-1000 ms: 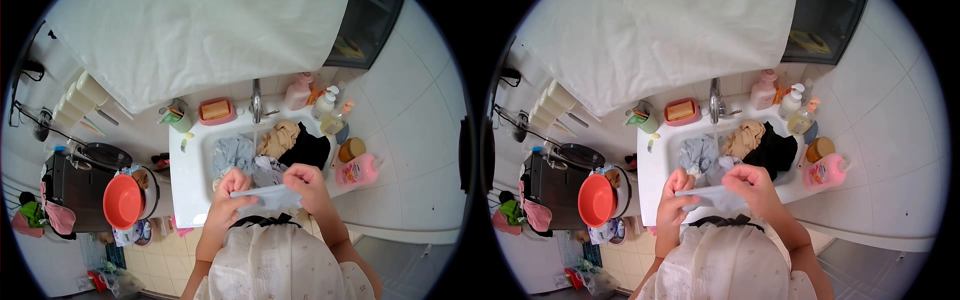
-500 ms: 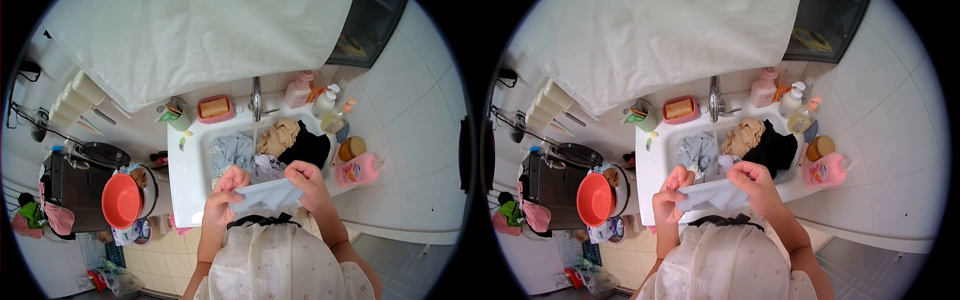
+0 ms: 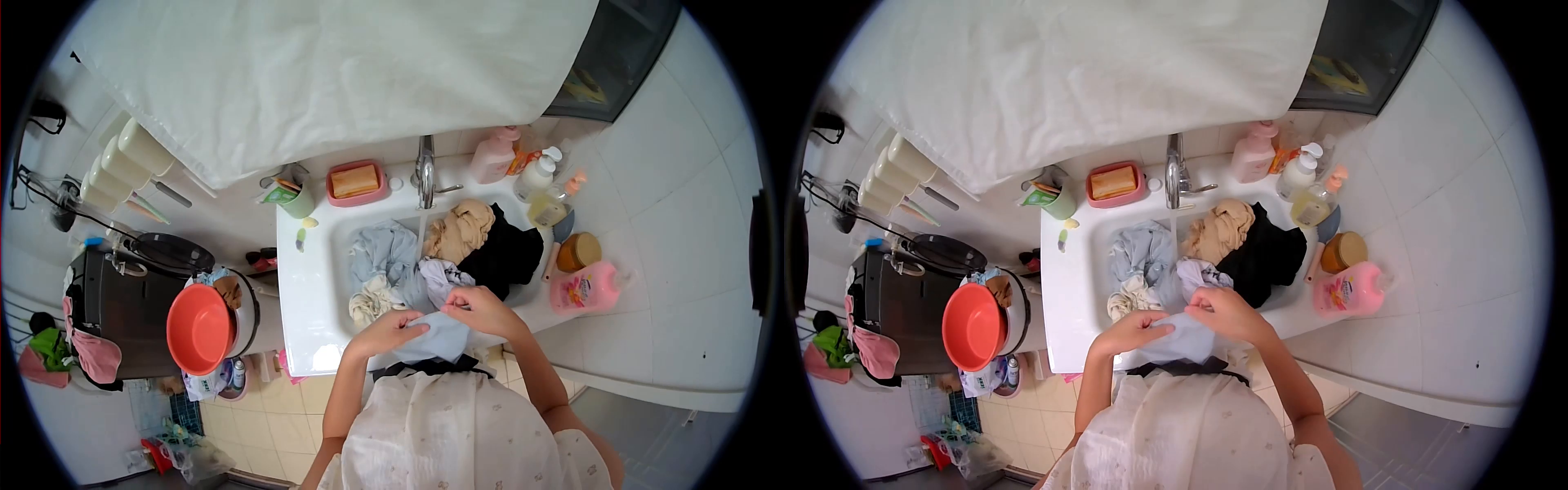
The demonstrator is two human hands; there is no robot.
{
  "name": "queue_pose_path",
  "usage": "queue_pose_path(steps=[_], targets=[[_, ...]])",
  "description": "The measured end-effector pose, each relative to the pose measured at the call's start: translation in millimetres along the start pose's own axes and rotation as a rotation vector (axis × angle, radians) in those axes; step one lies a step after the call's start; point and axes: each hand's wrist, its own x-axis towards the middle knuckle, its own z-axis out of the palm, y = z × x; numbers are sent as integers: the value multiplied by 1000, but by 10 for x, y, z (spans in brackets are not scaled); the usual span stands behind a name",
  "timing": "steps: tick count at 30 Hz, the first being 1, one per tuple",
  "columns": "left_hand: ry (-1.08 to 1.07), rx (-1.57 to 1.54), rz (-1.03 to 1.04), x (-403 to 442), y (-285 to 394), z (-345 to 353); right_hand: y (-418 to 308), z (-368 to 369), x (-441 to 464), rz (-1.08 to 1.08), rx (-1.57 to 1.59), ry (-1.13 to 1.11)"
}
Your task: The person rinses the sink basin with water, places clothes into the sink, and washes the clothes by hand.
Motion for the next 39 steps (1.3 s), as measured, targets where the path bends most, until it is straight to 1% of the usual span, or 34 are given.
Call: queue_pose_path(steps=[2, 4, 5, 6, 7, 8, 9, 10, 11, 12, 13, 14, 15, 16, 17, 18, 19, 20, 21, 22, 23, 24, 25, 26, 27, 29, 30, 32, 33, 34, 35, 36, 38, 39], targets=[[1, 15, -48, 38, -32, -61, 126, -12, 116, 16, -5, 7], [15, 7, -30, 43, -3, -74, 259, -95, 326, -63, -95, 179], [28, -4, -16, 34, 2, -72, 322, -139, 452, -66, -96, 181], [28, -1, -13, 37, -13, -80, 387, -198, 603, -78, -82, 303], [2, 22, 72, 52, -46, -96, 475, -256, 774, -92, -66, 426], [-26, 45, 157, 69, -75, -106, 681, -311, 987, -58, -114, 449], [-25, 49, 162, 90, -95, -109, 846, -375, 1179, -25, -162, 472], [0, 74, 226, 112, -115, -106, 847, -441, 1305, -30, -163, 474], [27, 97, 288, 112, -105, -106, 852, -487, 1420, 67, -29, 448], [34, 99, 290, 94, -91, -114, 849, -504, 1513, 163, 105, 417], [31, -19, 171, 63, -68, -120, 880, -489, 1601, 157, 104, 411], [29, -139, 51, 39, -52, -126, 905, -467, 1692, 69, 166, 479], [38, -141, 55, 24, -68, -123, 930, -460, 1771, -20, 227, 546], [127, -208, -7, 5, -100, -112, 958, -442, 1839, -26, 226, 538], [217, -277, -68, -7, -132, -111, 906, -403, 1890, -41, 204, 582], [227, -280, -67, -7, -196, -126, 860, -362, 1938, -55, 184, 626], [304, -424, -85, -9, -289, -134, 823, -359, 1979, -54, 186, 616], [380, -569, -105, -26, -344, -132, 721, -396, 2006, -35, 127, 643], [385, -573, -109, -93, -173, -138, 665, -428, 2051, -16, 66, 671], [375, -639, -152, -164, 30, -164, 877, -447, 2183, -99, -20, 794], [366, -704, -190, -204, 167, -202, 867, -448, 2151, -106, -20, 790], [373, -707, -185, -221, 146, -226, 859, -408, 2068, -242, -213, 787], [335, -645, -112, -250, 102, -237, 847, -385, 2019, -377, -405, 775], [297, -582, -45, -275, 53, -243, 881, -404, 2009, -419, -498, 733], [302, -587, -53, -277, -13, -257, 915, -430, 2031, -415, -492, 725], [290, -691, -120, -240, -70, -290, 933, -529, 2123, -305, -371, 639], [289, -693, -122, -236, -41, -296, 934, -555, 2134, -302, -371, 638], [396, -774, -134, -236, 78, -304, 920, -618, 2115, -216, 134, 905], [394, -779, -135, -250, 136, -327, 832, -644, 2078, -167, 390, 1024], [331, -736, -126, -278, 187, -374, 766, -616, 1959, -166, 386, 1020], [270, -692, -119, -292, 211, -417, 562, -499, 1693, -246, 476, 1045], [270, -696, -126, -278, 184, -455, 370, -351, 1439, -321, 567, 1072], [104, -606, 107, -198, 124, -530, 80, -25, 1152, -436, 272, 672], [95, -605, 104, -164, 168, -537, -76, 199, 1088, -539, 161, 573]])
